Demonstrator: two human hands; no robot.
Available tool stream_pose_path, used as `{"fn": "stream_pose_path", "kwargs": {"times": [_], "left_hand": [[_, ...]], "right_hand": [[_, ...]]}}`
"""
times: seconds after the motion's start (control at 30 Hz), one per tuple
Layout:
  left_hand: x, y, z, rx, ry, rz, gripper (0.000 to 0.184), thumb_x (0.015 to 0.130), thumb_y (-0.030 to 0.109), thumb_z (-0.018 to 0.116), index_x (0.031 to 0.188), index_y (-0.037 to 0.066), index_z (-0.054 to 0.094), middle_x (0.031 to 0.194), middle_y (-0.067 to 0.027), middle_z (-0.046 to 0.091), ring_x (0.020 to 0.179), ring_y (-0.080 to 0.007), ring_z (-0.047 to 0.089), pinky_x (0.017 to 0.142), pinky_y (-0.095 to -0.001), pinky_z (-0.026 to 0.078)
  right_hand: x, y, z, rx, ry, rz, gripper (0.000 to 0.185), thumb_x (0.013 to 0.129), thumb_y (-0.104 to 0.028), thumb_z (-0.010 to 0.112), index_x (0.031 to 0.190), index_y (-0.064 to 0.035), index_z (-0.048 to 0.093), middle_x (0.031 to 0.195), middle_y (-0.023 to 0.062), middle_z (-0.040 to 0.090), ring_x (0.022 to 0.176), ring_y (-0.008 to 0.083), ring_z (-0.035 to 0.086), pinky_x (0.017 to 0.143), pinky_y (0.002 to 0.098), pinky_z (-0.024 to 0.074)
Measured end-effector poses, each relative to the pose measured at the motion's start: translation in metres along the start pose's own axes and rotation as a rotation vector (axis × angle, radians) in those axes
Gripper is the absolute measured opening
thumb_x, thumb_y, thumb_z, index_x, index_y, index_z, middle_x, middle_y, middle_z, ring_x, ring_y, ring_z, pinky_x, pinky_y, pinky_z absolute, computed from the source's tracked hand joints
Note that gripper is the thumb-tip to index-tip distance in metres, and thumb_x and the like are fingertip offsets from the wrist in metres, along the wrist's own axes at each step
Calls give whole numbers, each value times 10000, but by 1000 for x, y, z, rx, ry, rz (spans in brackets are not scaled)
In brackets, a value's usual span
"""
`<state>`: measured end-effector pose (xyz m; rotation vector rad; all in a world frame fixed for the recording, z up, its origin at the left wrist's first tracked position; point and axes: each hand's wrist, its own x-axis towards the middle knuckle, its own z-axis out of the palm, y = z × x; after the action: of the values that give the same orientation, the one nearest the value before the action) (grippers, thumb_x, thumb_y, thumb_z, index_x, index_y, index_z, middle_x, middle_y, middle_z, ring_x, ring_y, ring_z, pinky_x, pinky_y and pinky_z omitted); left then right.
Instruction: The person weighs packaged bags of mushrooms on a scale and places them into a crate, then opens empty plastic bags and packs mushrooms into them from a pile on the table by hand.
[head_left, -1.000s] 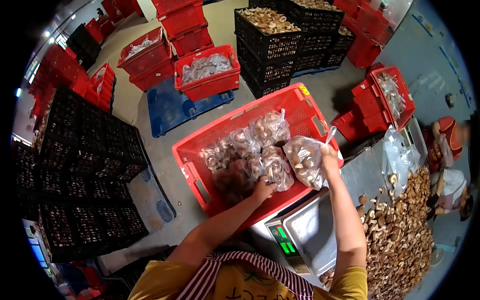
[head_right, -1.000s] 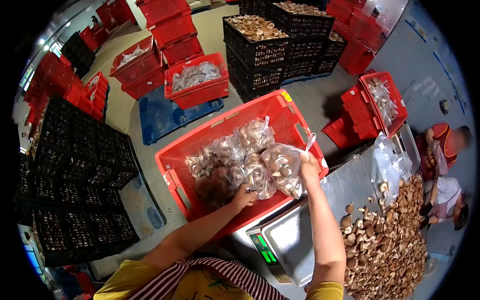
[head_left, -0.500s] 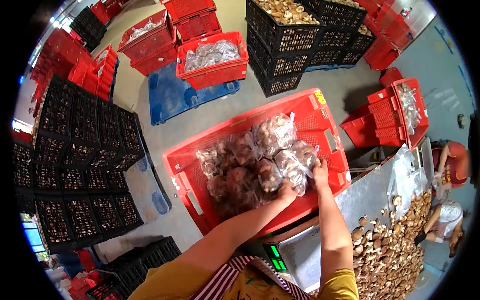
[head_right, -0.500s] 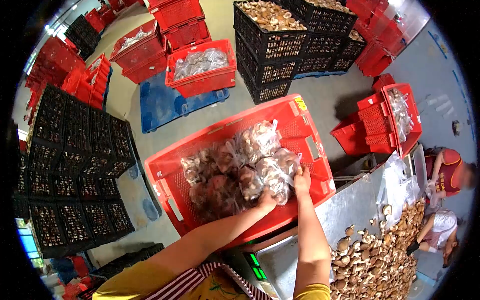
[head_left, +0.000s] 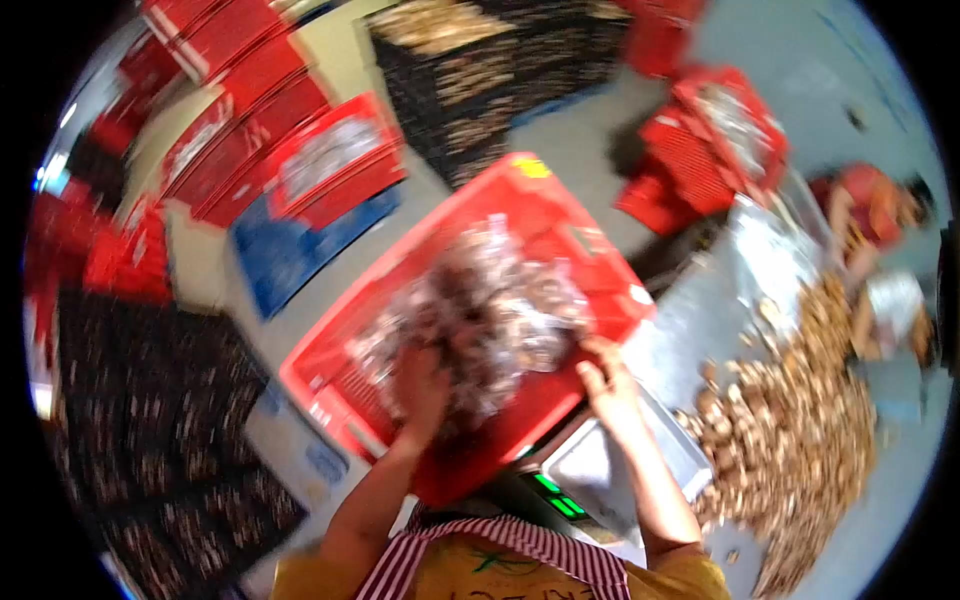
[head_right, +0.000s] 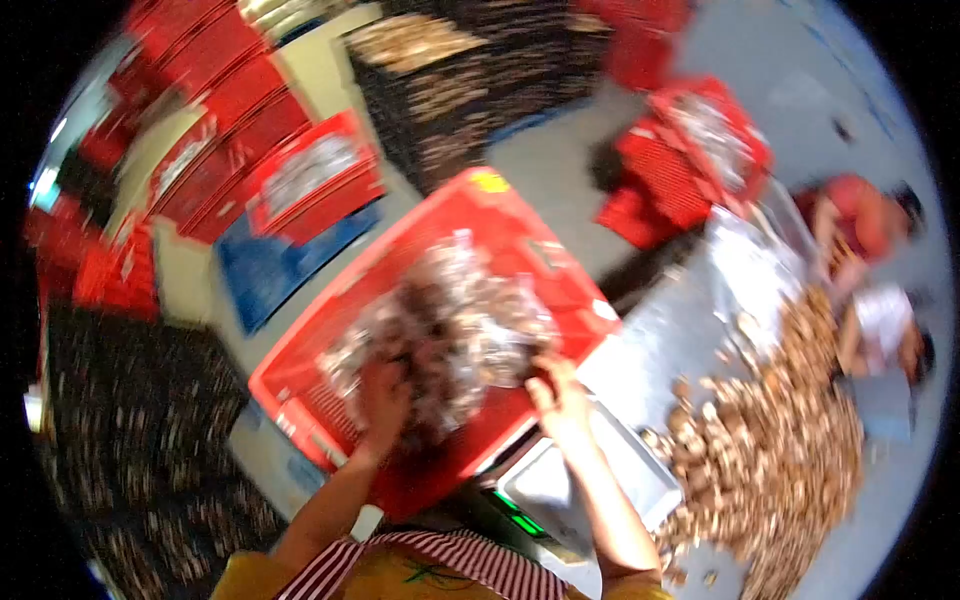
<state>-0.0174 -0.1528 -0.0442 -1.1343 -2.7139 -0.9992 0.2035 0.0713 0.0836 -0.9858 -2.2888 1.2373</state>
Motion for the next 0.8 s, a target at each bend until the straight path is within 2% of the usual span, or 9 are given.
{"fn": "stream_pose_path", "kwargs": {"times": [0.03,0.1,0.17,0.2,0.23,0.33,0.47,0.57,0.8], "left_hand": [[0,-3,-5,64,15,-159,331,811,275,680,1039,46,609,1019,-178,604,1013,-379,547,866,-503,427],[-40,-79,30,100,-163,-423,609,848,435,644,1303,50,516,1296,-178,538,1163,-361,517,980,-452,409],[-18,3,-5,195,-502,-560,792,848,430,635,1455,38,310,1397,-203,453,1258,-370,446,1069,-444,324],[-45,-53,45,-100,-380,-355,832,844,441,629,1486,75,247,1435,-205,415,1299,-373,411,1071,-456,317],[-37,-29,40,-109,-386,-309,832,844,441,629,1486,75,247,1435,-205,415,1299,-373,411,1071,-456,317],[-33,24,9,162,-586,-341,847,839,427,634,1497,94,216,1427,-224,418,1272,-390,445,1042,-449,353],[-34,-28,9,-11,-513,-397,786,840,371,616,1487,132,238,1126,-289,613,1046,-473,575,903,-517,445],[-29,-59,17,-65,-547,-366,778,854,375,607,1464,32,268,1289,-288,522,1181,-435,505,996,-468,397],[-44,26,-24,-45,-378,-232,730,847,248,636,1440,-20,303,1447,-243,382,1327,-378,377,1107,-411,287]], "right_hand": [[-18,-1,-8,4,47,0,338,868,-136,626,1189,-44,571,1214,171,575,1147,324,551,970,400,437],[-54,-19,-28,125,36,159,304,875,-140,620,1161,-45,582,1179,167,587,1123,312,570,931,385,461],[-85,-30,-36,125,132,136,279,884,-137,608,1146,-46,584,1125,151,594,1062,306,596,875,371,485],[-100,-33,-36,58,148,140,278,893,-140,600,1155,-49,579,1096,145,590,997,305,616,837,363,497],[-114,-40,-35,106,149,192,272,906,-149,593,1159,-51,577,1065,143,586,909,298,628,792,357,503],[-147,-47,-23,176,164,206,268,923,-163,580,1163,-43,571,1058,136,582,838,276,619,760,338,497],[-179,-57,-31,123,185,185,251,921,-159,571,1149,-54,583,1099,143,594,884,292,642,775,371,505],[-201,-55,-46,30,251,258,227,913,-153,577,1118,-61,607,1048,138,612,869,292,641,768,368,504],[-249,-41,-59,143,434,251,191,910,-140,598,1079,-56,631,961,136,650,819,285,651,728,353,511]]}}
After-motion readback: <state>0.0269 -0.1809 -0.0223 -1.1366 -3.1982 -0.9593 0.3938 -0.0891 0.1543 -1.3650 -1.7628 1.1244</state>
